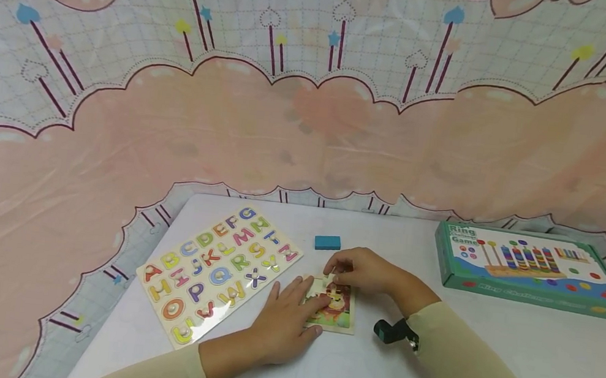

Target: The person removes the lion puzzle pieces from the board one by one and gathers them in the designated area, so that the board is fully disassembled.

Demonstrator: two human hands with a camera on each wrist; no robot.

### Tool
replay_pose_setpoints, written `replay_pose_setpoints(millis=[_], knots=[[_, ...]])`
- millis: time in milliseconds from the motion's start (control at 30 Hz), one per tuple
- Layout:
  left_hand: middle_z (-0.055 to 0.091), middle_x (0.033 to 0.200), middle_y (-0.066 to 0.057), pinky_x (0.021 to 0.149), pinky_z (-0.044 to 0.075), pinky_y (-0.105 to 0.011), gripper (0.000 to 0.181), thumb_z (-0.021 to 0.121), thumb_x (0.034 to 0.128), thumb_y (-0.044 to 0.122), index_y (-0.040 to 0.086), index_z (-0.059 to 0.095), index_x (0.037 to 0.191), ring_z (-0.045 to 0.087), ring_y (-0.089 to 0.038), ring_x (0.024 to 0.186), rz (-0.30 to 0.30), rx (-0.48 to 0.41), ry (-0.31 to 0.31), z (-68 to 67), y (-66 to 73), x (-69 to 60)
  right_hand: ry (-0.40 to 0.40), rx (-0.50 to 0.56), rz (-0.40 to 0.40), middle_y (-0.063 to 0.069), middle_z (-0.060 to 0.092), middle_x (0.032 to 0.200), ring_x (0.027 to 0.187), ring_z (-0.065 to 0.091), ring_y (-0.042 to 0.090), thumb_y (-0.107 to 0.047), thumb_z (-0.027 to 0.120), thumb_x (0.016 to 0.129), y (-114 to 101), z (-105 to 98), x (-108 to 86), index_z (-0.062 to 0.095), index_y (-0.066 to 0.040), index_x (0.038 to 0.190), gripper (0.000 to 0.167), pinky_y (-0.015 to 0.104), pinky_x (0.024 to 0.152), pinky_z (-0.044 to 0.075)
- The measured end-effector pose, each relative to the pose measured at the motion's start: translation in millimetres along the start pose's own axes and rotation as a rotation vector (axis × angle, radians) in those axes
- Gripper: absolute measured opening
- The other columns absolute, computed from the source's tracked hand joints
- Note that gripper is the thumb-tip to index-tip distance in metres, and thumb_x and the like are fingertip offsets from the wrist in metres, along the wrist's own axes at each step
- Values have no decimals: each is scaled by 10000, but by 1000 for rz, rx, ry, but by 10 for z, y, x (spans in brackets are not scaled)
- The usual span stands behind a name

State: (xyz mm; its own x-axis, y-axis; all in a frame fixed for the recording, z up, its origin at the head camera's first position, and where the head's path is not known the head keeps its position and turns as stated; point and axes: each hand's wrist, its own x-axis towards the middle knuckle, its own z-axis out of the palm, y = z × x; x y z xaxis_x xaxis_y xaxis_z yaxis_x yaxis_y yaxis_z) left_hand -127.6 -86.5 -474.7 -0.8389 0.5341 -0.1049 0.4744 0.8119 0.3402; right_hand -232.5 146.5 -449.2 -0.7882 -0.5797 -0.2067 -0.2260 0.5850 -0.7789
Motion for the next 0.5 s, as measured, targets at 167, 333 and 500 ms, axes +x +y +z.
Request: replay_pose_setpoints(millis=[167,333,500], knots=[[240,1763,-112,1256,114,-697,560,575,1077,457,324,486,1614,159,-344,1636,1,0,-2,-10,4,-5,19,-7,-8,-41,682,941,925,596,177,-62,718,1004,46,-36,-68,792,-189,1074,163,325,817,528],[242,1763,-111,1257,116,-695,566,583,1075,457,329,485,1618,158,-340,1636,-1,-6,-6,-18,3,-8,52,17,-1,-19,676,936,897,592,191,-56,709,993,107,-86,-168,787,-161,1081,158,317,748,521],[255,1758,-114,1253,125,-700,573,590,1068,463,323,489,1614,174,-346,1632,8,-1,5,-1,-6,6,85,47,14,-1,673,922,884,587,197,-64,711,992,188,-147,-286,781,-123,1095,137,318,736,516]])
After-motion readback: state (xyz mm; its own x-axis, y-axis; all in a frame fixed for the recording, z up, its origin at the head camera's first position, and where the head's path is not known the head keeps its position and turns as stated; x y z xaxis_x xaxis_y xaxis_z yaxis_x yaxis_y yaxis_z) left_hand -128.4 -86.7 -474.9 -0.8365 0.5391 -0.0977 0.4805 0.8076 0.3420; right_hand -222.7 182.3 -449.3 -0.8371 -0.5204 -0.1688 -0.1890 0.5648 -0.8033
